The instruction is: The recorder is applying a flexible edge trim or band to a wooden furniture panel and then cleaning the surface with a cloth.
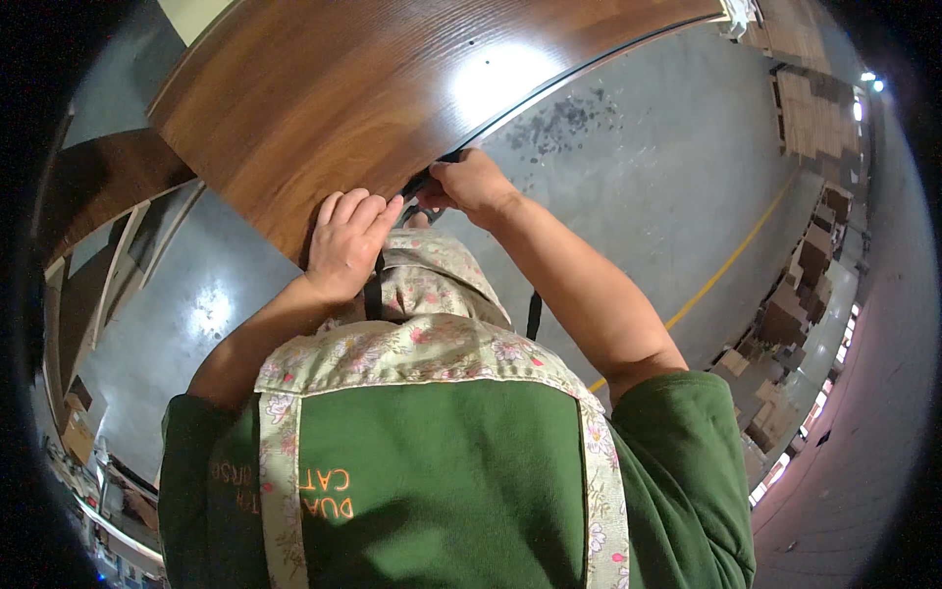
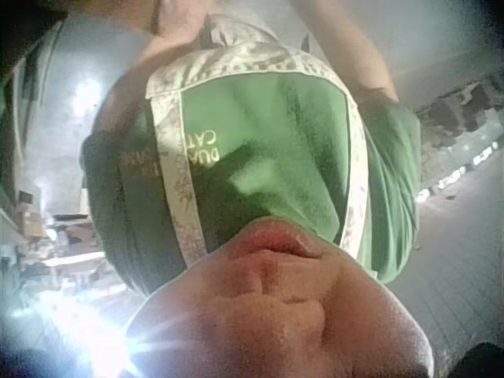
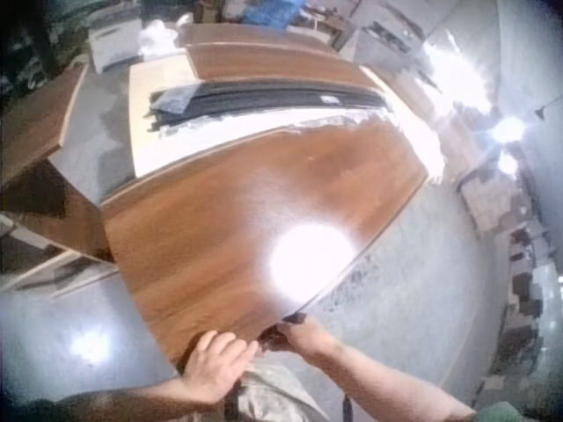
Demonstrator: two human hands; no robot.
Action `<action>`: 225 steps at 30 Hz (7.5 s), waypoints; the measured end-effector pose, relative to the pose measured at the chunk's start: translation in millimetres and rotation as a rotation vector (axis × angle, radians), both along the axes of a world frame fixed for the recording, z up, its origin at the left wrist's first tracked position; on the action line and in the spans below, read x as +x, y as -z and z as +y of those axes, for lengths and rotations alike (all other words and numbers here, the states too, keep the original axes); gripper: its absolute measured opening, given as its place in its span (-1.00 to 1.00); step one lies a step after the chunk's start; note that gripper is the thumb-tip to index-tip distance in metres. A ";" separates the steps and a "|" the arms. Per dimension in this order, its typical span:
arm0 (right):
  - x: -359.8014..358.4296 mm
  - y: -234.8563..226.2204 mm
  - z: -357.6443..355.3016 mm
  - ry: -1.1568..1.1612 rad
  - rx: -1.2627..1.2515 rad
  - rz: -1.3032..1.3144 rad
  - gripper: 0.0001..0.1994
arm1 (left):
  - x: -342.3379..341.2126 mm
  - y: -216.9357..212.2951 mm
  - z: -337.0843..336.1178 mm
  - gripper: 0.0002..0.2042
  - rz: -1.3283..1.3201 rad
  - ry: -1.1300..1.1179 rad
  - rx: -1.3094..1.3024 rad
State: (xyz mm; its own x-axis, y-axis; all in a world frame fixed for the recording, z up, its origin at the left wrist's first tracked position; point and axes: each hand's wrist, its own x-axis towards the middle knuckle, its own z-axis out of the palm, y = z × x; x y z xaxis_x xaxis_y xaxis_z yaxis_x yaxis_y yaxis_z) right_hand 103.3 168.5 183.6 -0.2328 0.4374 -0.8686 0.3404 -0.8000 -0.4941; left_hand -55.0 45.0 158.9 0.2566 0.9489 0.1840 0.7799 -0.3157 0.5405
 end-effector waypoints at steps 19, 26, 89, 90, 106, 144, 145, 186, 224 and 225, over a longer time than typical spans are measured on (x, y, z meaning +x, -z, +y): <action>-0.7 27.3 -25.5 0.292 0.207 0.106 -0.75 | 2.0 -8.9 55.9 -0.81 -0.044 -0.109 -0.121; -16.2 35.5 -31.3 0.440 0.241 -0.019 -0.69 | 5.0 -12.2 87.3 -0.79 0.092 -0.021 -0.372; -73.9 -10.8 -119.1 0.035 0.180 0.023 -0.74 | -75.1 13.0 -65.0 -0.45 -0.967 -0.492 -0.729; -68.3 -3.4 -124.8 0.105 0.206 0.091 -0.69 | -71.1 -3.3 -60.3 -0.34 -0.768 -0.499 -0.673; -44.7 56.7 -131.5 -0.190 0.494 0.105 -0.52 | -49.4 -28.9 -48.6 -0.45 0.357 -0.064 -0.195; 437.9 126.9 168.2 0.169 0.276 -0.476 -0.78 | 386.5 29.2 603.5 -0.22 0.490 0.119 0.004; 447.6 132.9 183.2 0.163 0.274 -0.488 -0.78 | 399.4 27.6 621.5 -0.22 0.477 0.134 -0.004; 542.3 -51.5 760.6 0.185 0.896 0.359 -0.72 | 428.0 7.8 662.4 -0.48 0.279 -0.187 0.010; 467.9 34.5 704.7 -0.263 0.416 -0.146 -0.78 | 481.2 -21.9 791.9 -0.77 0.070 -0.454 -0.700; 465.4 33.4 704.8 -0.261 0.415 -0.153 -0.78 | 482.1 -21.3 792.3 -0.78 0.055 -0.457 -0.705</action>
